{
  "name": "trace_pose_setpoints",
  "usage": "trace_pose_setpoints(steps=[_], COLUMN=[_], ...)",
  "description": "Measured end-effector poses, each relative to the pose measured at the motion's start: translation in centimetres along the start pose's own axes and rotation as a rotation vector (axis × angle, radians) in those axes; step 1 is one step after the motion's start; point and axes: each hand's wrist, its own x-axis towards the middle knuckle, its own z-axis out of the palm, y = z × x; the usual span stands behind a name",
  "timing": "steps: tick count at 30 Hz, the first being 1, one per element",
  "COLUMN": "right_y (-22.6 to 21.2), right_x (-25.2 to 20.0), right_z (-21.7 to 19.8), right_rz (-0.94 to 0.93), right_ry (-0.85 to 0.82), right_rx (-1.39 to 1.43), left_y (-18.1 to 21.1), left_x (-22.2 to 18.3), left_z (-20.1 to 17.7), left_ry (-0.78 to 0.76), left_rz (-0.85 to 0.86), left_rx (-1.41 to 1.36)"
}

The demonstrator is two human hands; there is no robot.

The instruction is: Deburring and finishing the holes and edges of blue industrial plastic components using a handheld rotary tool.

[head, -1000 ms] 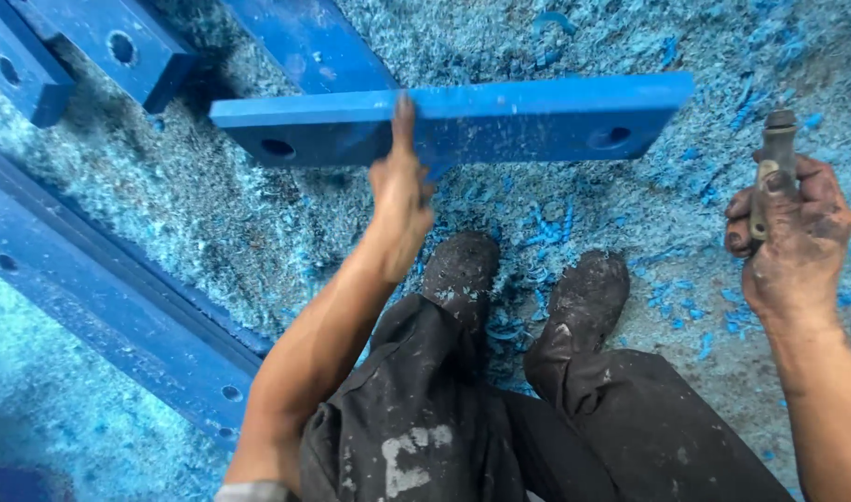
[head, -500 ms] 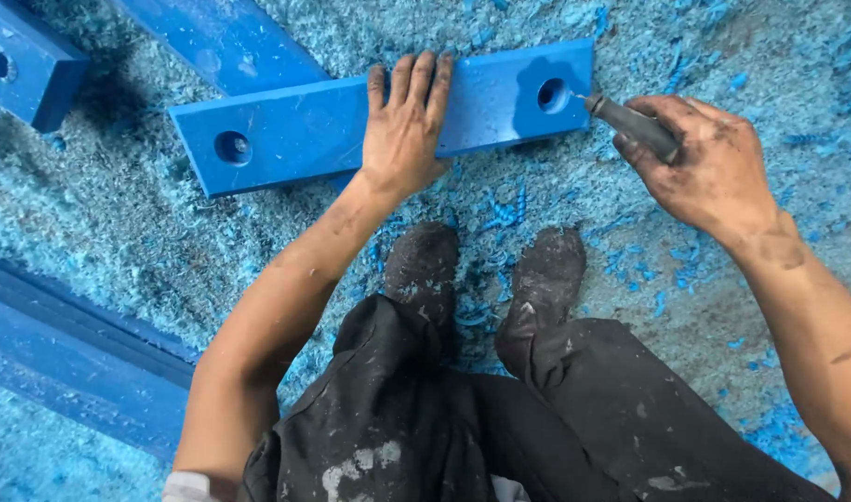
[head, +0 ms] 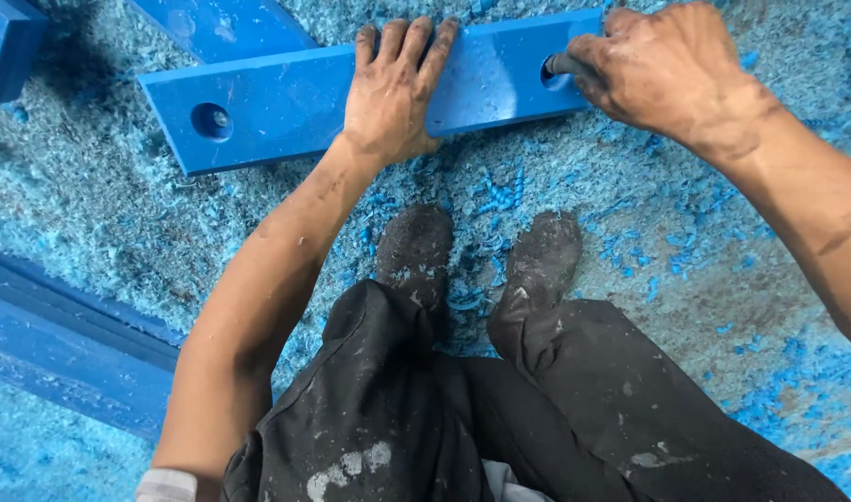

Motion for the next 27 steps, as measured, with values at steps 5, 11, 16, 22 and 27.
trace_pose_setpoints(steps=[5,11,16,22,27], right_y=[1.1,-2.8,-4.6,0.3,0.4], right_x=[-0.8,-0.9,-0.5,0.3,-4.9], right_z=[1.8,-2.4,0.0,2.8,4.5], right_rz=[-0.017,0.304,0.175,0.283,0.516], right_ry=[0.099,-0.526,-0.085,0.076,-0.178], right_rx=[0.121,0.181,0.329,0.420,0.691], left_y=[0.2,0.0,0.3,0.2,1.6], left_x=[0.1,0.0,0.5,0.6,-1.2], left_z=[0.2,0.7,-0.1,-0.4,-2.2], left_ry=[0.014,0.053,0.136,0.086,0.023], left_rz=[0.023,-0.011,0.023,0.016,-0.103], left_rx=[-0.047,0.002,-0.004,-0.040,-0.002])
